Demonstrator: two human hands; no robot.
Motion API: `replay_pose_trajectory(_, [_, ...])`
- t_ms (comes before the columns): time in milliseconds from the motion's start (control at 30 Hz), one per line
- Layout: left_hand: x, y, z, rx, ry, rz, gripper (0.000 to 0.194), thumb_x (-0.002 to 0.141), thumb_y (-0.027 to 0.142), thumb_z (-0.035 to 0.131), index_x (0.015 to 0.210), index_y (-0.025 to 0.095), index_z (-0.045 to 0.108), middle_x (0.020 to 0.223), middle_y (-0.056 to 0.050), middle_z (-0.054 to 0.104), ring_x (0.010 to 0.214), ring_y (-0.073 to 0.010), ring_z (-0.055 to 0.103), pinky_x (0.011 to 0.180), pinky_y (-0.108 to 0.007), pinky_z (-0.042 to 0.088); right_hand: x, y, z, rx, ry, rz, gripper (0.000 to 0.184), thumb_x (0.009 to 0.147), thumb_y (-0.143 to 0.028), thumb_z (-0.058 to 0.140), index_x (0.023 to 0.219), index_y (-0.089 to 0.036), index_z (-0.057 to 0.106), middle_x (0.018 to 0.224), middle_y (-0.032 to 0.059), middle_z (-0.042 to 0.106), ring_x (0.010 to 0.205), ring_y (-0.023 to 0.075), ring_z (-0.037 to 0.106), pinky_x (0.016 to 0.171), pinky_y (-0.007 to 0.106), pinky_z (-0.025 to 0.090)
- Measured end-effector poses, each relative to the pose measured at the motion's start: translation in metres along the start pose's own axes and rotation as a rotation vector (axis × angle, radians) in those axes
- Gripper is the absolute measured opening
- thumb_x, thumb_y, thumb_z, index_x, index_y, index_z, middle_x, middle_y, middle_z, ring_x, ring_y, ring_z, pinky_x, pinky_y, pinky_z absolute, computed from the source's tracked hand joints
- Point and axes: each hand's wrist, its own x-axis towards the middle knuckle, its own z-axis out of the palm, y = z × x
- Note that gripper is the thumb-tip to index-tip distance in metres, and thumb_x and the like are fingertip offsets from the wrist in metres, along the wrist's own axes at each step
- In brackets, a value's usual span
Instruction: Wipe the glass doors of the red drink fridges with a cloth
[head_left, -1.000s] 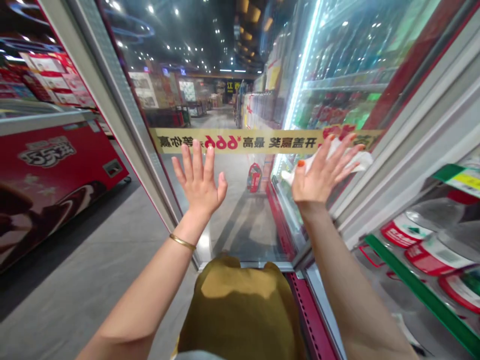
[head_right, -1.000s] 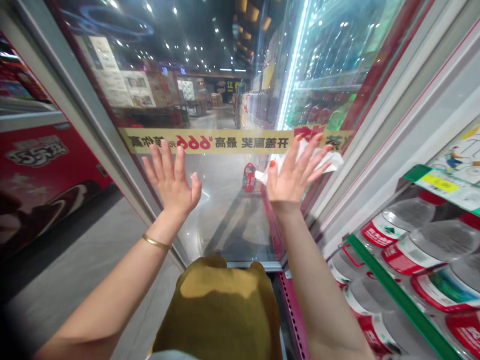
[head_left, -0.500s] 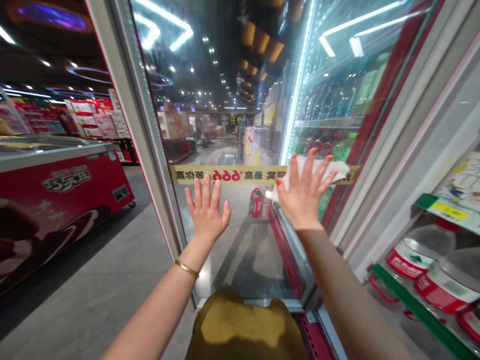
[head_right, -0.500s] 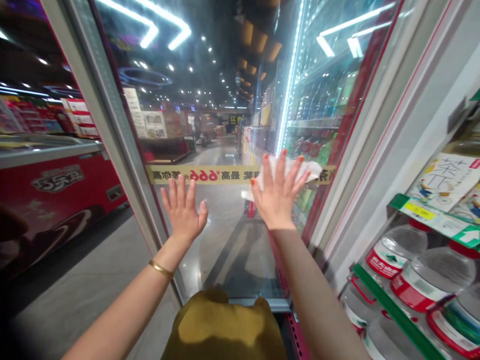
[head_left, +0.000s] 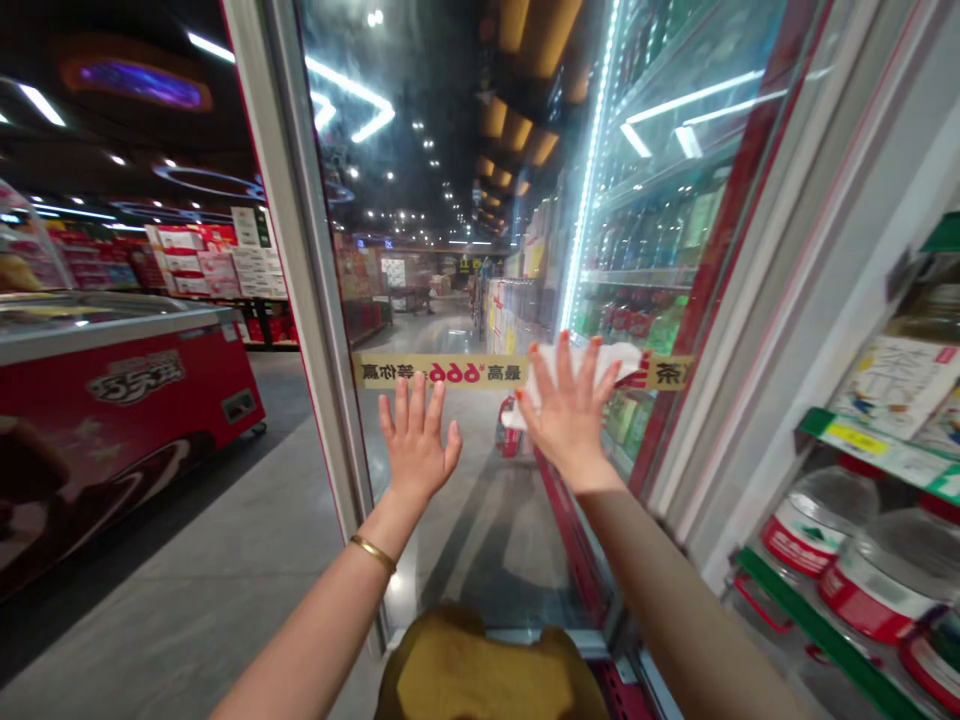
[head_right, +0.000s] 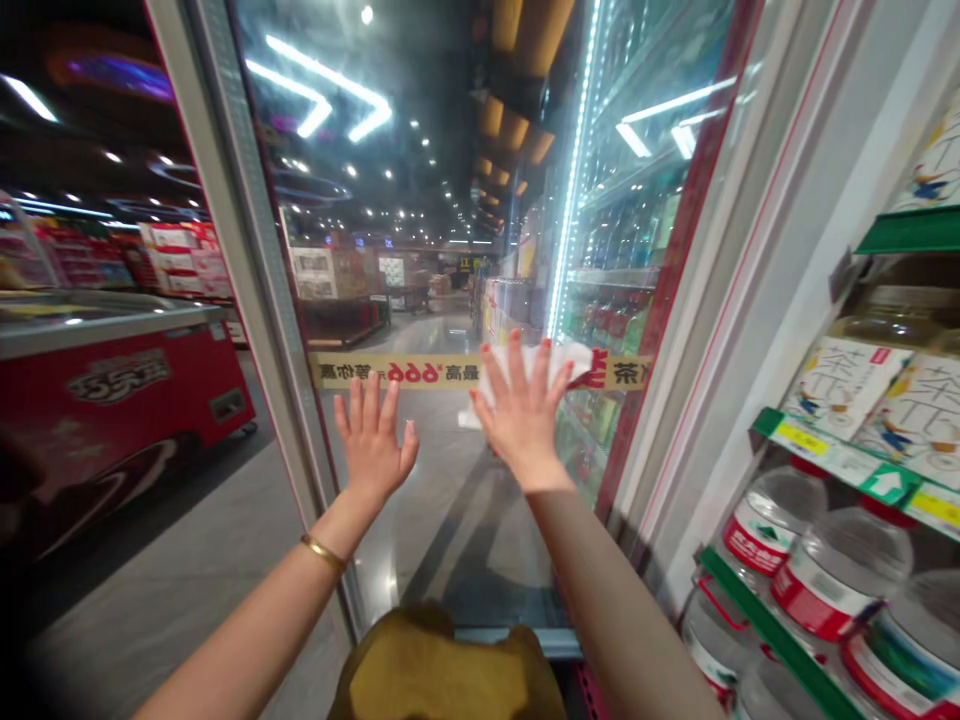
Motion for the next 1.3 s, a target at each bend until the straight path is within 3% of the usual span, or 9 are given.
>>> replay_pose_trajectory(100, [0.000,0.000,-0.002,0.010,0.010,0.010,0.088,0.101,0.031,0.063,0.178,0.025,0.022,0.183,-0.013,0.025,0.174,-0.0298,0.011,0.143,-0.058,0.008,-0.042,0.009,0.009,-0.007,-0.037,-0.224,0.081,0.105,-0.054,0.062,0.176,-0.043,0.025,0.190,-0.0008,-0.006,0.173,0.0406,-0.015,0.132,0.084,0.009])
replay_pose_trajectory(233, [-0.002,0.000,0.000,0.002,0.023,0.030,0.088,0.101,0.031,0.064,0.178,0.024,0.022,0.183,-0.012,0.024,0.174,-0.0288,0.010,0.143,-0.057,0.007,-0.031,0.056,-0.002,-0.020,0.024,0.276,0.083,0.110,-0.051,0.052,0.180,-0.029,0.013,0.188,0.0151,-0.014,0.171,0.0509,-0.013,0.124,0.092,0.010])
replay_pose_trajectory(333, [-0.003,0.002,0.002,-0.001,0.031,0.023,0.089,0.100,0.030,0.064,0.178,0.024,0.021,0.183,-0.012,0.024,0.174,-0.0285,0.010,0.143,-0.056,0.007,0.021,0.041,-0.008,0.001,0.078,0.396,0.077,0.113,-0.050,0.041,0.180,-0.026,0.012,0.188,0.0169,-0.007,0.171,0.0513,-0.015,0.124,0.093,0.007])
replay_pose_trajectory(433, [-0.002,0.003,0.000,-0.002,0.025,0.030,0.090,0.100,0.030,0.065,0.178,0.024,0.020,0.183,-0.012,0.024,0.174,-0.0275,0.010,0.143,-0.054,0.006,0.033,-0.016,0.002,0.039,0.034,0.032,0.077,0.109,-0.048,0.054,0.178,-0.036,0.022,0.190,0.0042,0.002,0.171,0.0448,-0.021,0.128,0.089,0.005])
replay_pose_trajectory(567, [-0.001,-0.003,-0.014,-0.028,-0.021,0.040,0.090,0.101,0.031,0.067,0.178,0.027,0.021,0.182,-0.010,0.026,0.174,-0.0263,0.012,0.143,-0.051,0.007,-0.030,-0.035,0.016,0.059,-0.020,-0.373,0.079,0.101,-0.053,0.068,0.173,-0.044,0.035,0.189,-0.0046,0.012,0.173,0.0376,-0.017,0.135,0.080,0.005])
replay_pose_trajectory(767, [-0.005,-0.021,-0.024,-0.037,-0.069,-0.001,0.082,0.102,0.027,0.066,0.175,0.038,0.030,0.182,0.000,0.027,0.174,-0.0255,0.008,0.144,-0.052,0.001,-0.014,0.043,-0.003,-0.069,0.072,0.265,0.072,0.112,-0.046,0.046,0.178,-0.028,0.025,0.188,0.0127,-0.009,0.172,0.0494,-0.010,0.126,0.090,0.016])
replay_pose_trajectory(900, [-0.009,-0.022,-0.014,-0.015,0.017,0.003,0.085,0.101,0.026,0.066,0.176,0.034,0.027,0.182,-0.002,0.027,0.174,-0.0243,0.008,0.144,-0.050,0.002,0.033,-0.004,-0.003,-0.054,0.095,0.095,0.074,0.110,-0.048,0.049,0.178,-0.032,0.025,0.189,0.0084,0.004,0.172,0.0473,-0.015,0.126,0.092,0.014])
replay_pose_trajectory(1033, [-0.018,-0.028,-0.013,-0.139,0.064,-0.033,0.089,0.103,0.023,0.060,0.179,0.027,0.014,0.183,-0.009,0.026,0.173,-0.0236,0.019,0.143,-0.051,0.013,0.004,-0.038,0.005,-0.048,0.063,-0.343,0.065,0.102,-0.057,0.063,0.165,-0.048,0.049,0.186,-0.0095,0.024,0.175,0.0331,-0.007,0.141,0.067,0.005])
replay_pose_trajectory(1300, [-0.064,-0.028,-0.028,-0.205,-0.013,-0.114,0.082,0.106,0.019,0.053,0.178,0.023,0.015,0.184,-0.012,0.024,0.172,-0.0222,0.020,0.143,-0.049,0.019,0.057,-0.053,0.004,0.010,0.076,-0.011,0.084,0.105,-0.045,0.060,0.178,-0.035,0.020,0.189,0.0074,0.007,0.172,0.0491,-0.010,0.126,0.093,0.008])
